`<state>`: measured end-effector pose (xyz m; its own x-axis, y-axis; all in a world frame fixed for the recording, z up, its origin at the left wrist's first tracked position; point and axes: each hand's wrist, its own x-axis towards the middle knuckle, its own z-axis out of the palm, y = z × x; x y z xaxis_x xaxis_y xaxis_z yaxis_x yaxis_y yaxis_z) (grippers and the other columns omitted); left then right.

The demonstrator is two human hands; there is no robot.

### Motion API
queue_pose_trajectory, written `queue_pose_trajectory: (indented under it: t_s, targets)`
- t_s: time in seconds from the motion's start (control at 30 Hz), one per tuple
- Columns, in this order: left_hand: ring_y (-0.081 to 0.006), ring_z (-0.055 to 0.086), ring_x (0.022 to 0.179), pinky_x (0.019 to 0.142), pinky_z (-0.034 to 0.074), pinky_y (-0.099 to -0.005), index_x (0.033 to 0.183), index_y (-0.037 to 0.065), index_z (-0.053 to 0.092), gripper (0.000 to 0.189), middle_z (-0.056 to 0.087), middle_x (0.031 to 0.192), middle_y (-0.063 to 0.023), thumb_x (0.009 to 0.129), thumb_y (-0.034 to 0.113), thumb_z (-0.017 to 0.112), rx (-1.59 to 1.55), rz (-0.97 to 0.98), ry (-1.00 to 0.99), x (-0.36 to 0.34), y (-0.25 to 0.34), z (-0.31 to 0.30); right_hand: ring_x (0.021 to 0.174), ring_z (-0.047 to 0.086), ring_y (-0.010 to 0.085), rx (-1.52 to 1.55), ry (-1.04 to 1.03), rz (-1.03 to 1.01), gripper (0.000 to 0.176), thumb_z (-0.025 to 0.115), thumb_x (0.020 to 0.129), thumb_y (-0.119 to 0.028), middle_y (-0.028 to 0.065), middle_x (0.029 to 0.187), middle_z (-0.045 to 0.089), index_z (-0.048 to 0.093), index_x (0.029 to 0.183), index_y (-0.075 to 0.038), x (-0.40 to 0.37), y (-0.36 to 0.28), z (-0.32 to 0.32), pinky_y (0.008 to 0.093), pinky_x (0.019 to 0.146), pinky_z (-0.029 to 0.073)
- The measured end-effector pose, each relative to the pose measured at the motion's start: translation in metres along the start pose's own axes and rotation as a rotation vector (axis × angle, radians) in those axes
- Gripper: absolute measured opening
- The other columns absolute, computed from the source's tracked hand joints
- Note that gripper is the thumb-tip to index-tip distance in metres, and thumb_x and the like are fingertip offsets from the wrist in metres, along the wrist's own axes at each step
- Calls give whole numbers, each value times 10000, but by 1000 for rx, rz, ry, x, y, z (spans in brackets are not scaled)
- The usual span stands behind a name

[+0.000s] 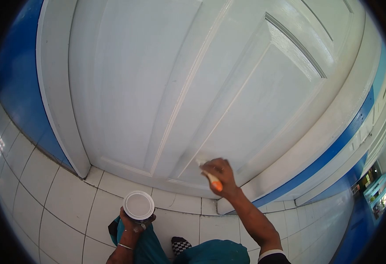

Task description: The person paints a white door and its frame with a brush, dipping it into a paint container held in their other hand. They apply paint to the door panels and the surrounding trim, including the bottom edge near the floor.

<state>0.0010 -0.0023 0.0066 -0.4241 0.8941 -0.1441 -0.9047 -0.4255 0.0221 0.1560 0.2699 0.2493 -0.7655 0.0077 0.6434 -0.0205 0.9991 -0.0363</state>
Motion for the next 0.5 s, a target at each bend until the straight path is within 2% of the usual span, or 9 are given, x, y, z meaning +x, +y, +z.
queue_pose_trajectory:
  t_s: [0.03, 0.13, 0.2, 0.27, 0.3, 0.37, 0.4, 0.43, 0.5]
  targets:
    - [-397, 643, 989, 753, 559, -496, 1334, 119, 617, 759, 684, 1124, -181, 919, 732, 448, -4, -1, -3, 1, -2, -1, 978, 667, 270, -21, 162, 13, 323, 828, 780, 8, 76, 1057, 695, 767, 1083, -84, 22, 4, -18, 384, 806, 480]
    - [-404, 649, 1006, 757, 564, -499, 1335, 109, 616, 756, 686, 1139, -189, 923, 722, 455, -15, -8, 9, 1, -1, -4, 971, 688, 269, -24, 464, 55, 286, 746, 798, 156, 106, 1068, 674, 753, 1032, -10, 78, 6, -81, 346, 799, 605]
    - [-409, 653, 1020, 762, 572, -505, 1337, 96, 614, 755, 686, 1150, -196, 927, 711, 462, -40, -14, 37, 2, -1, -7, 1007, 657, 261, -90, 618, -9, 271, 781, 791, 140, 95, 1092, 665, 756, 1009, -20, 93, 5, -96, 333, 773, 598]
    - [-411, 658, 1035, 764, 582, -510, 1336, 83, 614, 755, 684, 1161, -199, 927, 702, 470, 4, -7, -61, 3, -1, -6, 1007, 630, 273, -374, 611, -161, 319, 824, 753, 115, 80, 1101, 668, 787, 1019, -56, 82, 9, -89, 346, 792, 569]
    - [-413, 661, 1043, 766, 587, -513, 1336, 77, 613, 755, 684, 1167, -200, 928, 697, 475, 27, 0, -113, 4, 0, -5, 1042, 590, 289, -378, 544, -155, 373, 838, 734, 56, 65, 1135, 663, 819, 1069, -106, 62, 14, -74, 379, 849, 534]
    - [-414, 664, 1050, 764, 595, -515, 1335, 69, 613, 752, 681, 1172, -200, 931, 689, 477, 3, 15, -49, 1, -2, 1, 1123, 538, 280, -443, 352, -110, 426, 816, 741, -75, 39, 1237, 627, 827, 1146, -204, 14, 20, -34, 421, 959, 461]
    - [-415, 666, 1054, 763, 598, -516, 1334, 65, 613, 751, 679, 1175, -200, 933, 685, 478, -9, 22, -16, -1, -3, 3, 1131, 538, 275, -460, 257, -77, 452, 813, 751, -96, 26, 1254, 617, 818, 1177, -247, -12, 24, -9, 429, 957, 425]
    - [-414, 666, 1053, 764, 598, -515, 1332, 65, 615, 748, 678, 1177, -201, 934, 683, 476, 1, 24, -21, -2, -3, 3, 1128, 544, 280, -439, 191, -68, 440, 802, 723, -82, 50, 1220, 627, 825, 1144, -209, -36, 23, 14, 436, 962, 410]
    - [-413, 667, 1052, 764, 597, -513, 1330, 67, 617, 742, 675, 1180, -201, 937, 680, 474, 21, 23, -34, -3, -3, 3, 1153, 548, 274, -374, 89, -45, 515, 788, 746, -97, 35, 1255, 615, 783, 1236, -257, -85, 24, 60, 444, 938, 394]
